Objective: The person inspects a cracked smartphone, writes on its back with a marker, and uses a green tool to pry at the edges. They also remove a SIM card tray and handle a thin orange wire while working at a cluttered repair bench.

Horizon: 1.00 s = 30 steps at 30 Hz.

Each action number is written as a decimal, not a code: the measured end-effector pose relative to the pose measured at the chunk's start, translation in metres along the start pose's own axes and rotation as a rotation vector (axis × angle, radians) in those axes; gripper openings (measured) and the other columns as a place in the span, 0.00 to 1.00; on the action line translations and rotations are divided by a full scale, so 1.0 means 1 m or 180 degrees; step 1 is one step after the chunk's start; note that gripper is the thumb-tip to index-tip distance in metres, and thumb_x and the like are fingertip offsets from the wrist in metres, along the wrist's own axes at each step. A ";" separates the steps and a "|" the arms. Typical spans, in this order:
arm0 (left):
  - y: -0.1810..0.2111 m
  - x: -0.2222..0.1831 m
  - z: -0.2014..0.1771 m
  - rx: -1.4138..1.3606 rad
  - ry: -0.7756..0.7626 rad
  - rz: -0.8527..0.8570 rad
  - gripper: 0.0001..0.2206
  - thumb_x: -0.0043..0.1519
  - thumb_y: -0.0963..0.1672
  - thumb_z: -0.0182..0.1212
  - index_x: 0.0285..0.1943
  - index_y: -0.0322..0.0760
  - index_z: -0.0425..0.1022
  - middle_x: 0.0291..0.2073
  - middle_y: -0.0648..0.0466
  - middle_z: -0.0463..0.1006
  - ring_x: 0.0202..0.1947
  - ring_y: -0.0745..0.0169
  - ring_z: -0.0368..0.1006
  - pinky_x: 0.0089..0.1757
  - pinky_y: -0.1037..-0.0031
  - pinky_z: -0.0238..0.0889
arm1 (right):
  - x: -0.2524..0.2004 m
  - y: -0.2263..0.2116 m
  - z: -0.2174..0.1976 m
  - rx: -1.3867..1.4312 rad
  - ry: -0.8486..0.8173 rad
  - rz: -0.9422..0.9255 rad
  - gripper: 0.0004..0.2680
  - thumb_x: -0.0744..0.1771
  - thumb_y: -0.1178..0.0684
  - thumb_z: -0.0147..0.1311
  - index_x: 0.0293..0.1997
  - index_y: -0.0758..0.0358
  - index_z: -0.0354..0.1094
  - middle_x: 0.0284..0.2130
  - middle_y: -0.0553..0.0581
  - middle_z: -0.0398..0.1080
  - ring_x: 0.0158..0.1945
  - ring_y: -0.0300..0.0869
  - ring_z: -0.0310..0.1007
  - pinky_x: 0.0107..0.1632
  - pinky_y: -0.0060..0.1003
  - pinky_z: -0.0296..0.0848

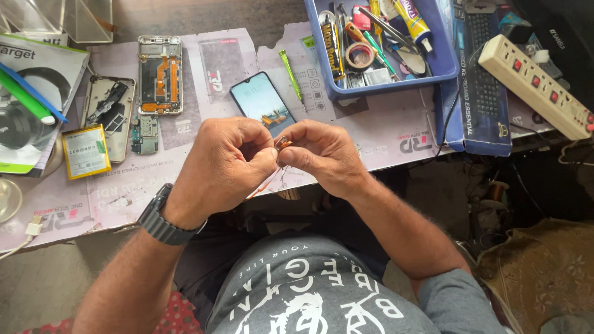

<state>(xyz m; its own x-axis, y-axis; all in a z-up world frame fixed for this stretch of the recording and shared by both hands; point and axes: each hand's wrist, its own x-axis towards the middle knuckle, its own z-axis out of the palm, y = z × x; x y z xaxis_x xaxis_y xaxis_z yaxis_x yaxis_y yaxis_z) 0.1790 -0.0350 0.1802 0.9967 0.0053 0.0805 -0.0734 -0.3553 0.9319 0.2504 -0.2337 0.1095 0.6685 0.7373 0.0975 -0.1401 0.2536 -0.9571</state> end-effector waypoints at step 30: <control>-0.080 0.038 0.022 -0.1490 0.0547 -0.2119 0.12 0.58 0.46 0.66 0.42 0.30 0.75 0.28 0.55 0.73 0.15 0.73 0.64 0.20 0.76 0.61 | 0.022 -0.003 0.009 -0.3087 0.0774 0.0348 0.07 0.69 0.52 0.52 0.42 0.66 0.67 0.27 0.64 0.72 0.34 0.57 0.75 0.37 0.48 0.70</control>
<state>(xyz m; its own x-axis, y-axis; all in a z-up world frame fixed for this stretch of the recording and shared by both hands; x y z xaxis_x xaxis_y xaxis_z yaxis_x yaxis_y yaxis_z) 0.2235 -0.0269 0.1008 0.8205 0.2331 -0.5220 0.4855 0.1979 0.8515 0.2591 -0.2127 0.1174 0.8336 0.5508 0.0411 0.3733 -0.5071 -0.7769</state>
